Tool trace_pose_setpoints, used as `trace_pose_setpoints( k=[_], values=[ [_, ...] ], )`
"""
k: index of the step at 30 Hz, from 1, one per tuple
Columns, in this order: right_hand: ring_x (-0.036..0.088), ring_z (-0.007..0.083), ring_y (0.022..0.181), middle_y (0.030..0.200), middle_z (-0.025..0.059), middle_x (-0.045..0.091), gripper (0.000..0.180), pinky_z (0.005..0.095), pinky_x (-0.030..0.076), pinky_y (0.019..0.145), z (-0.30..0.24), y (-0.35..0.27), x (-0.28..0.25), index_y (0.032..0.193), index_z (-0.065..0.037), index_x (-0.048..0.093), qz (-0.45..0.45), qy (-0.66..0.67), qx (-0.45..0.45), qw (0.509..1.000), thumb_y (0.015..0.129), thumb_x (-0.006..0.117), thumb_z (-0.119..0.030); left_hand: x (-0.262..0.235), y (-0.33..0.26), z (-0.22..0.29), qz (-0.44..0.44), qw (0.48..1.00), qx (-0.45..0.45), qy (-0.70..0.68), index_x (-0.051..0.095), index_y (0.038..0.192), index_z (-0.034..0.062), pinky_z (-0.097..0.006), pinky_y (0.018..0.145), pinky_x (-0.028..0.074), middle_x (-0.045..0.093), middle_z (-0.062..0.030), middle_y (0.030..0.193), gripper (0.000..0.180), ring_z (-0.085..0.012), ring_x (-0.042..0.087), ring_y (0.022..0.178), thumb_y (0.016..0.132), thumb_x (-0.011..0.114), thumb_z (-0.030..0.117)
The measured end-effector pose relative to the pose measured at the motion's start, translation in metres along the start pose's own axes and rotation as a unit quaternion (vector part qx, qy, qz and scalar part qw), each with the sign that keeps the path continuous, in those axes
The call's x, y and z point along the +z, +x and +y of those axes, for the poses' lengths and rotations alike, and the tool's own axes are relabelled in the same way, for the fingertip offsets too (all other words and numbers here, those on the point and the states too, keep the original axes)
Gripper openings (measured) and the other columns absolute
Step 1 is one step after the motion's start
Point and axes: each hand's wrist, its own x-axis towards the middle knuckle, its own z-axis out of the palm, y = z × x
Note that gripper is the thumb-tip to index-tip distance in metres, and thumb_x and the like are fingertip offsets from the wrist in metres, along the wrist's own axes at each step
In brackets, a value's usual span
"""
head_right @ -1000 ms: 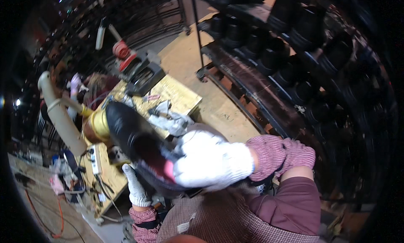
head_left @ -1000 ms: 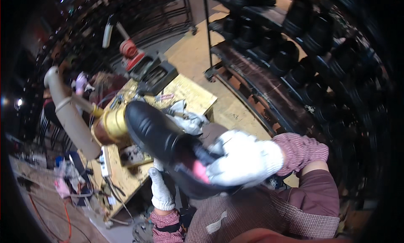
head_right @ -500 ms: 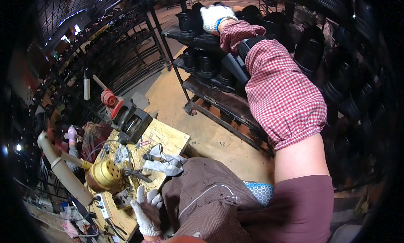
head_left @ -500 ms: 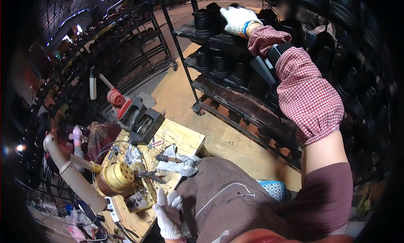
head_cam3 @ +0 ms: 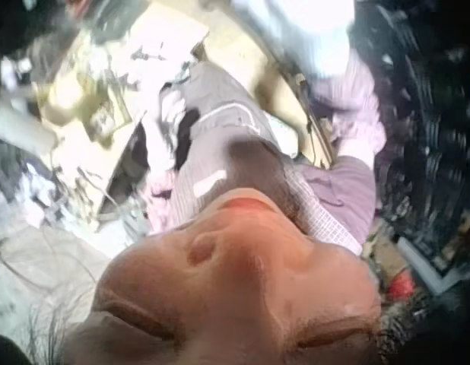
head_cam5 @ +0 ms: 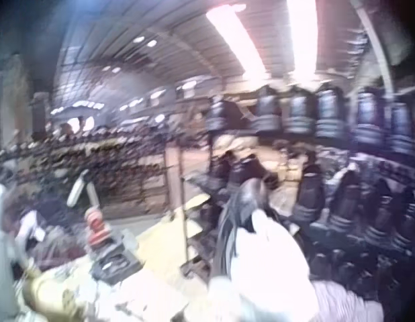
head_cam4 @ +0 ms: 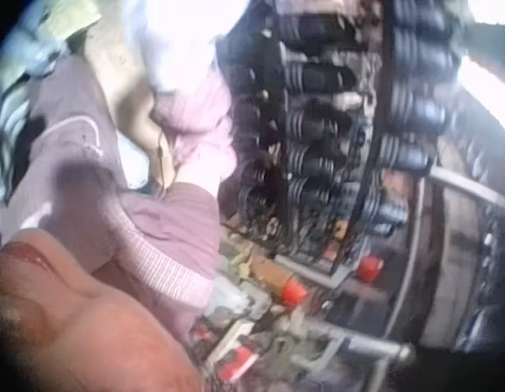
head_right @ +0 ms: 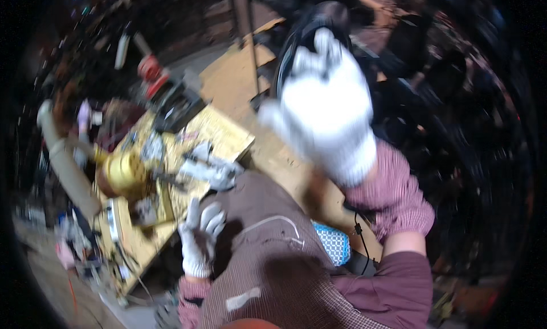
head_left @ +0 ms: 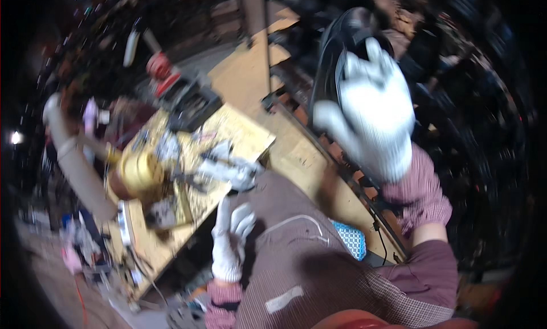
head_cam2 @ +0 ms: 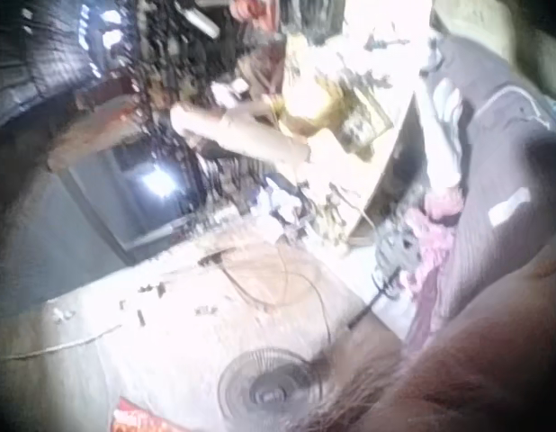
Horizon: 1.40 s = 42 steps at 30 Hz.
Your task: The recorder is inspecting and finishing black leather shoes at a workbench, periodically placing completed items on a rack.
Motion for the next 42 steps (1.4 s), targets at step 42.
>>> trace_pose_setpoints(
  k=[42],
  values=[
    [0.058, 0.0414, 0.13, 0.132, 0.0182, 0.068, 0.053, 0.0496, 0.044, 0.11, -0.117, -0.077, 0.117, 0.129, -0.006, 0.069, -0.262, 0.395, -0.019, 0.88, 0.078, 0.079, -0.012, -0.148, 0.003, 0.162, 0.473, 0.804, 0.35, -0.088, 0.037, 0.159, 0.0063, -0.038, 0.117, 0.04, 0.038, -0.0171, 0.161, 0.071, -0.0265, 0.046, 0.142, 0.099, 0.071, 0.026]
  ],
)
